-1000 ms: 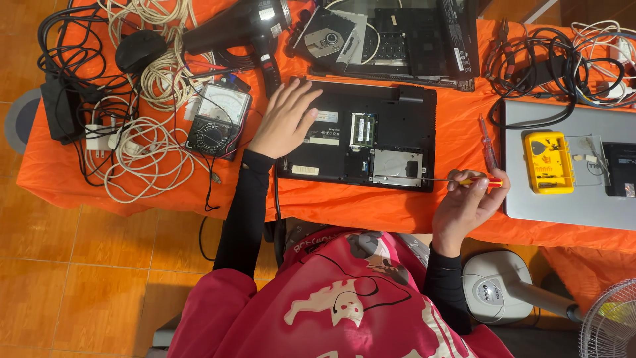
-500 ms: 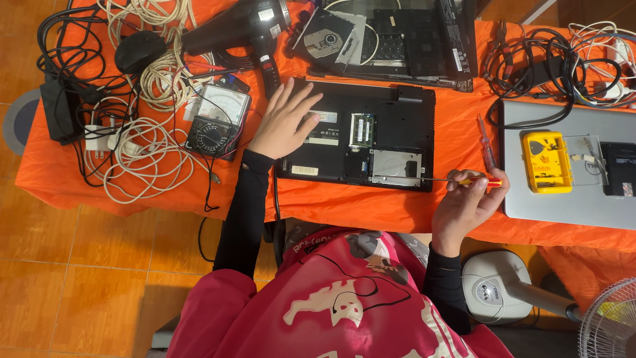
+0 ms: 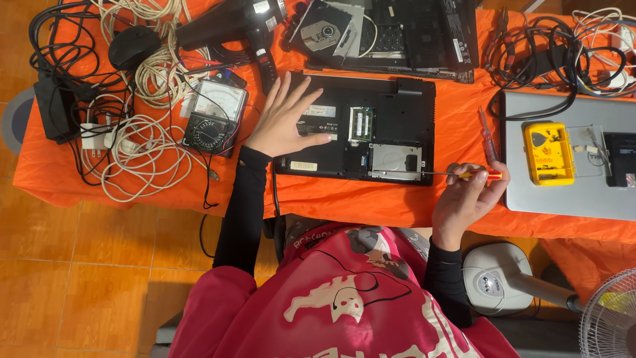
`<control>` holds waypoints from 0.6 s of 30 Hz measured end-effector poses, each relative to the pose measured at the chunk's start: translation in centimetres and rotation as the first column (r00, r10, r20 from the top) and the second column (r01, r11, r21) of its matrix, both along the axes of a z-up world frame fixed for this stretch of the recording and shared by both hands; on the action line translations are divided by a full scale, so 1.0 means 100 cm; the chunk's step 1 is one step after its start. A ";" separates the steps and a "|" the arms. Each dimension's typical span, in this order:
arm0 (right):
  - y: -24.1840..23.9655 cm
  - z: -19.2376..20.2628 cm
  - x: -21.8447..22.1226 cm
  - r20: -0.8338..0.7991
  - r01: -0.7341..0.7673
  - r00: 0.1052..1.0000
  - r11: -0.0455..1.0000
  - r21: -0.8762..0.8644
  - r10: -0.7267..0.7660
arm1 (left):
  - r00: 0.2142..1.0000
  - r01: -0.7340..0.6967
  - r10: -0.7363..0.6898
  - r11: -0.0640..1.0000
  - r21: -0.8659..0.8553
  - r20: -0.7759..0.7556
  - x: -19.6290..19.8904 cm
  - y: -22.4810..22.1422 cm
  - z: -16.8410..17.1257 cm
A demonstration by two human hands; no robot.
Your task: Repairing and disassembling a laptop to access internal components.
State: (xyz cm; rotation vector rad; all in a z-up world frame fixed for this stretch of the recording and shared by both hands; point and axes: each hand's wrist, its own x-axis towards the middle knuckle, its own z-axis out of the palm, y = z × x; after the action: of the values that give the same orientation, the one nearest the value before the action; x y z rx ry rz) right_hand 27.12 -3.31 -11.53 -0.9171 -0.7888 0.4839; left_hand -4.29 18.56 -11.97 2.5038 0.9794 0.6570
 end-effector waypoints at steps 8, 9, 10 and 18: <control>-0.001 -0.002 0.002 0.001 0.013 1.000 1.000 -0.007 -0.013 | 0.988 0.132 -0.138 0.988 -0.083 -0.070 0.000 -0.014 0.015; -0.002 -0.003 0.002 0.001 0.016 1.000 1.000 -0.006 -0.016 | 0.980 0.172 -0.183 0.978 -0.119 -0.082 -0.001 -0.019 0.020; -0.002 -0.004 0.003 -0.002 0.020 1.000 1.000 -0.011 -0.020 | 0.979 0.176 -0.187 0.976 -0.125 -0.084 0.000 -0.021 0.024; -0.001 -0.006 0.001 -0.031 -0.003 1.000 1.000 -0.013 0.002 | 0.949 0.222 -0.267 0.945 -0.239 -0.170 -0.002 -0.025 0.024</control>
State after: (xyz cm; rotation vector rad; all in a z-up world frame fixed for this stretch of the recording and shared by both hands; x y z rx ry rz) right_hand 27.19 -3.42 -12.11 -0.9190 -0.7594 0.5050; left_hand -4.44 16.02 -9.59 2.4709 0.7385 0.2101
